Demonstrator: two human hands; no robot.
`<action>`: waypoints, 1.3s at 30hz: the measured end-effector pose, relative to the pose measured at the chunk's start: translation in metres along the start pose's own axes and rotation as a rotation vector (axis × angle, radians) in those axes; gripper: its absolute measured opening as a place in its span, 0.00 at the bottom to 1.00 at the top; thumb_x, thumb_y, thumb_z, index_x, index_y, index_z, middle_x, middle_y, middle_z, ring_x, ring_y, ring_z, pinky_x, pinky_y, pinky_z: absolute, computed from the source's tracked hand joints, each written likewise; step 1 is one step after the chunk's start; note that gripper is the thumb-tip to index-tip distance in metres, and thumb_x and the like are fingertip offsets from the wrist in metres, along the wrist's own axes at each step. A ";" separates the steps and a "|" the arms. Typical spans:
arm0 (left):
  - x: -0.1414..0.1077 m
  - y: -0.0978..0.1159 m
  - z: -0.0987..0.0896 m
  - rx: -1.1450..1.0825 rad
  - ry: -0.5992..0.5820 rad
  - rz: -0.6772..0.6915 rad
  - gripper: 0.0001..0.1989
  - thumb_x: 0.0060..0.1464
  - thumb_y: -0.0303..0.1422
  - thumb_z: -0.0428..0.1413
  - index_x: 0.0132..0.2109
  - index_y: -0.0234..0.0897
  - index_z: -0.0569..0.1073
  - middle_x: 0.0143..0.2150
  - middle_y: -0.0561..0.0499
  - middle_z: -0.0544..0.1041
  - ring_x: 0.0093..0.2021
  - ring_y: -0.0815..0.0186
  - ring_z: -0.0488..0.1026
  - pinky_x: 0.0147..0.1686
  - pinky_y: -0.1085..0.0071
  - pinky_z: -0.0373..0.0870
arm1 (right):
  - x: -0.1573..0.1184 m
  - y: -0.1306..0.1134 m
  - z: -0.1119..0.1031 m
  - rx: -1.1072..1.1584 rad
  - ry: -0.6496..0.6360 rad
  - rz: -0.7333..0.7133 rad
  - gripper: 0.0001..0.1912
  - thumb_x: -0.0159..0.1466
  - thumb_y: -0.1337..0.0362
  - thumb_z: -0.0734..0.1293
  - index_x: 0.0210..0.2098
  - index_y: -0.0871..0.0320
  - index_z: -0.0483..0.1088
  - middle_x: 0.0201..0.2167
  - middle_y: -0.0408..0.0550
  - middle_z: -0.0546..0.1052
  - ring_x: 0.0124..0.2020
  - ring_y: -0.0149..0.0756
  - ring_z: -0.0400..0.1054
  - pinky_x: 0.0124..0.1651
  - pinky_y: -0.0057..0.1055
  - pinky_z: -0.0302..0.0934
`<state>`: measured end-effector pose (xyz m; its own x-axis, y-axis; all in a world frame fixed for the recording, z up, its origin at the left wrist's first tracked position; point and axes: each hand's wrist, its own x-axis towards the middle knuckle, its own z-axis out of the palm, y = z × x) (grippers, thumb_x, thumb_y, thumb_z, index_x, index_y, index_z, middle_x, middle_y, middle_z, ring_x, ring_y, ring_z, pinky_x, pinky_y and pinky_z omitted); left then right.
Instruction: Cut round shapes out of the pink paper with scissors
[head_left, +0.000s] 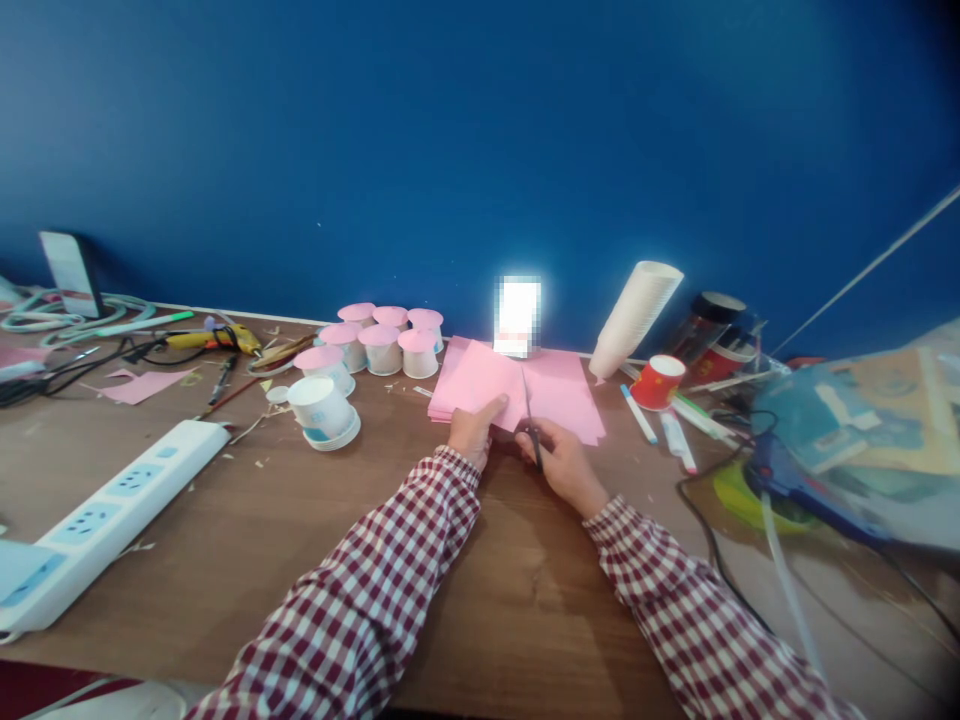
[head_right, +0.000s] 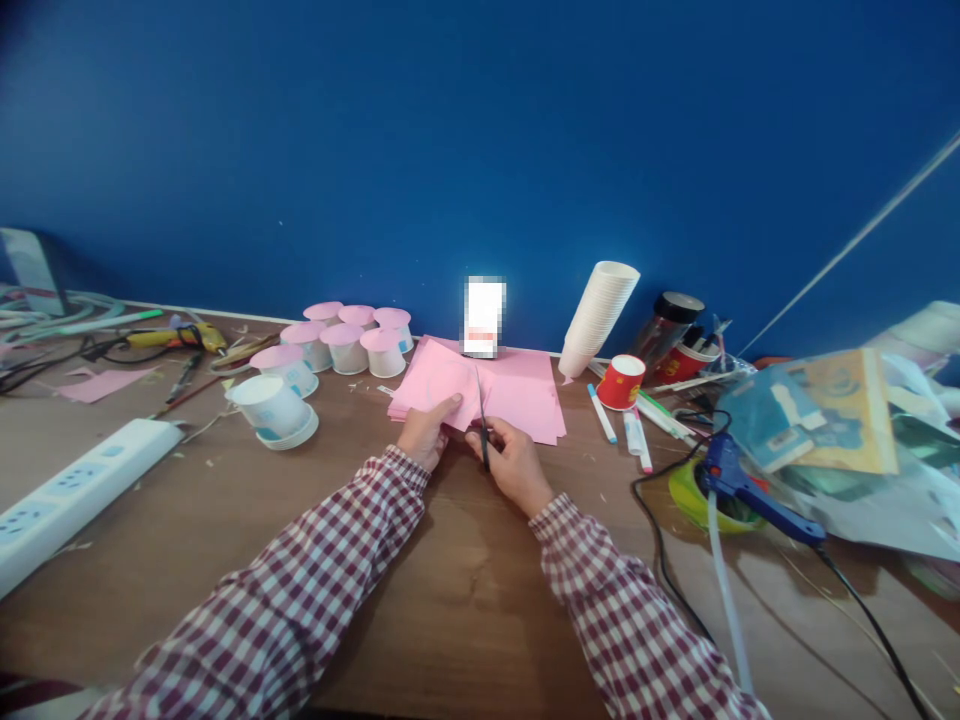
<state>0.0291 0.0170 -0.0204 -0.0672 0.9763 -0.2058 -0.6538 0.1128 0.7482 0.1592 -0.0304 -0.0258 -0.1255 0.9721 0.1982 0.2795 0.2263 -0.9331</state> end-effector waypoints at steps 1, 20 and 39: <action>0.000 0.000 0.000 -0.003 0.001 -0.001 0.23 0.32 0.28 0.69 0.40 0.28 0.75 0.31 0.46 0.79 0.27 0.66 0.75 0.22 0.74 0.71 | 0.000 0.000 0.000 0.006 -0.001 0.004 0.13 0.61 0.56 0.65 0.38 0.61 0.70 0.21 0.41 0.67 0.23 0.30 0.62 0.26 0.26 0.58; 0.000 0.000 -0.001 -0.019 0.005 -0.007 0.24 0.33 0.27 0.69 0.42 0.29 0.75 0.31 0.46 0.79 0.28 0.66 0.76 0.27 0.73 0.73 | 0.000 -0.002 0.000 -0.023 -0.002 -0.001 0.14 0.62 0.55 0.65 0.36 0.61 0.70 0.21 0.41 0.67 0.23 0.30 0.61 0.26 0.26 0.57; -0.002 0.002 0.002 -0.015 0.020 -0.008 0.22 0.32 0.27 0.68 0.39 0.29 0.75 0.31 0.46 0.78 0.27 0.66 0.74 0.19 0.74 0.69 | 0.000 0.000 0.000 -0.054 0.003 0.008 0.13 0.62 0.55 0.64 0.33 0.60 0.70 0.20 0.41 0.67 0.22 0.30 0.62 0.26 0.26 0.58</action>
<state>0.0290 0.0158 -0.0170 -0.0769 0.9714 -0.2245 -0.6655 0.1176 0.7370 0.1594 -0.0304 -0.0255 -0.1202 0.9740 0.1920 0.3316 0.2217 -0.9170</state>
